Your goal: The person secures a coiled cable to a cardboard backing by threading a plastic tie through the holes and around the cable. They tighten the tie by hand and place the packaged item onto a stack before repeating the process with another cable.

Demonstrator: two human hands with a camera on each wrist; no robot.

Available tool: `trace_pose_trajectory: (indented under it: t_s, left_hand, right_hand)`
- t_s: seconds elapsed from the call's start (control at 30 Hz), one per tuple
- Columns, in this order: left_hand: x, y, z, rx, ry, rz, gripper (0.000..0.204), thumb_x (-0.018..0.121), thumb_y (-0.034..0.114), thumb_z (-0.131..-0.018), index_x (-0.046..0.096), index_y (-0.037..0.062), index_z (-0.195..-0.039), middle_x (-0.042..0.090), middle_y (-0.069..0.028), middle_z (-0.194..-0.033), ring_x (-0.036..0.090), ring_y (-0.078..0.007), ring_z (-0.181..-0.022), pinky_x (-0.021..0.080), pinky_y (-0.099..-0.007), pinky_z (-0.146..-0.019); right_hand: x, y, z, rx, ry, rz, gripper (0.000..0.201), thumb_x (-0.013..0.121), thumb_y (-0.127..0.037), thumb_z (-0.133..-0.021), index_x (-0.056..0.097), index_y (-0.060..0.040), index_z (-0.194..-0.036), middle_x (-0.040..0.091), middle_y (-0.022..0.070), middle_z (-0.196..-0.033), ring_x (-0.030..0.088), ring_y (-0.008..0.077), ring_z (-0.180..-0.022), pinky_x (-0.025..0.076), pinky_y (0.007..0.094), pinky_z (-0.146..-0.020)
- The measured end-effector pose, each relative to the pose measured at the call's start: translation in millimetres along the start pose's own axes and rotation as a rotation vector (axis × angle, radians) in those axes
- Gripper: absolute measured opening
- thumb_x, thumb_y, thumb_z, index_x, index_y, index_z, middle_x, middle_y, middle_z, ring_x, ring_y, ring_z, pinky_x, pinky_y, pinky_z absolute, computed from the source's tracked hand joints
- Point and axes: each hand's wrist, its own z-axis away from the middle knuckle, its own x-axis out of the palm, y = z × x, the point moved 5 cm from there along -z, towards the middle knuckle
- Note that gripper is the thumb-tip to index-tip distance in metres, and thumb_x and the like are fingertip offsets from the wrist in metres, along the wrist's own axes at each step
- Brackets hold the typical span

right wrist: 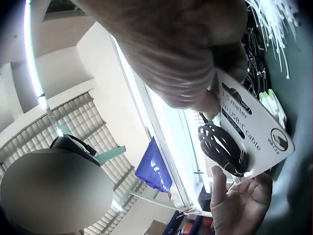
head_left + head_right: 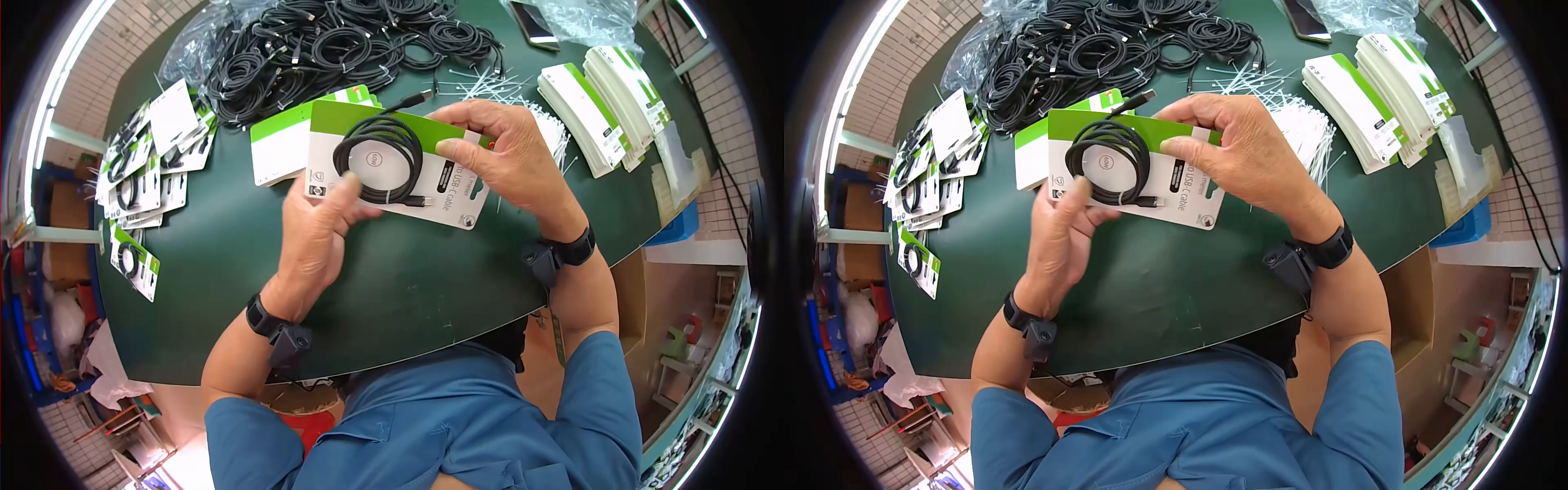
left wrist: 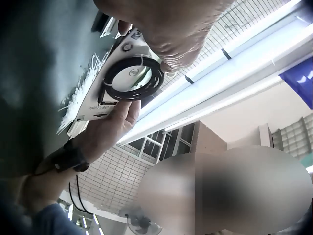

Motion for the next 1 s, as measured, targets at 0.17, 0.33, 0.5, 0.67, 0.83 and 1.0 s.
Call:
trace_pose_trajectory:
  t_s: [0.17, 0.33, 0.5, 0.67, 0.83, 1.0]
  left_hand:
    - [0.2, 55.5, -0.6, 0.599, 0.041, -0.648, 0.062, 0.084, 0.014, -0.083, 0.057, 0.0008, -0.137, 0.064, -0.0136, -0.128, 0.063, -0.024, -0.116, 0.049, -0.036, -0.103]
    - [34.5, 67.6, 22.6, 0.989, -0.111, -1.527, 0.065, 0.092, 0.012, -0.066, 0.068, 0.0013, -0.125, 0.069, -0.0155, -0.119, 0.065, -0.0323, -0.111, 0.053, -0.0409, -0.094]
    - [34.0, 47.1, 24.4, 1.068, -0.139, -1.575, 0.052, 0.085, 0.005, -0.065, 0.073, 0.0068, -0.116, 0.068, -0.0064, -0.094, 0.066, -0.0252, -0.082, 0.053, -0.0387, -0.072]
    - [36.2, 36.9, 24.1, 1.137, -0.129, -1.58, 0.057, 0.081, 0.002, -0.064, 0.073, 0.0083, -0.12, 0.065, -0.0044, -0.09, 0.066, -0.0243, -0.081, 0.054, -0.0376, -0.073]
    - [34.5, 34.1, 23.7, 1.166, -0.127, -1.558, 0.059, 0.078, -0.002, -0.064, 0.072, 0.0087, -0.122, 0.067, -0.0051, -0.092, 0.066, -0.0249, -0.082, 0.054, -0.038, -0.074]
    - [34.9, 39.5, 24.6, 1.035, -0.116, -1.457, 0.051, 0.075, -0.007, -0.064, 0.07, 0.007, -0.114, 0.071, -0.0082, -0.101, 0.069, -0.0276, -0.09, 0.056, -0.0399, -0.08]
  right_hand:
    - [-1.2, -4.2, 1.0, -0.106, -0.117, 0.143, 0.022, 0.074, -0.008, -0.087, 0.076, -0.0026, -0.108, 0.072, 0.0054, -0.079, 0.061, 0.0098, -0.068, 0.049, 0.028, -0.062]
    - [12.3, -7.8, 5.2, -0.21, -0.163, 0.229, 0.018, 0.075, -0.008, -0.087, 0.074, -0.0019, -0.104, 0.07, 0.0108, -0.079, 0.062, 0.0183, -0.064, 0.049, 0.0311, -0.06]
    - [22.3, -13.0, 8.5, -0.252, -0.186, 0.208, 0.02, 0.077, -0.007, -0.085, 0.074, -0.0041, -0.104, 0.07, 0.0109, -0.08, 0.066, 0.0214, -0.069, 0.05, 0.0316, -0.06]
    - [27.0, -19.1, 11.2, -0.382, -0.104, 0.263, 0.021, 0.079, -0.009, -0.083, 0.073, -0.0057, -0.103, 0.07, 0.0085, -0.084, 0.069, 0.0232, -0.074, 0.053, 0.0332, -0.063]
    - [28.9, -22.0, 14.7, -0.499, -0.108, 0.396, 0.018, 0.08, -0.01, -0.082, 0.069, -0.0063, -0.095, 0.065, 0.0076, -0.086, 0.067, 0.0287, -0.075, 0.054, 0.036, -0.065]
    - [27.8, -21.2, 15.3, -0.464, -0.116, 0.393, 0.019, 0.079, -0.007, -0.081, 0.063, -0.0057, -0.092, 0.063, 0.0086, -0.085, 0.065, 0.0297, -0.073, 0.051, 0.0382, -0.063]
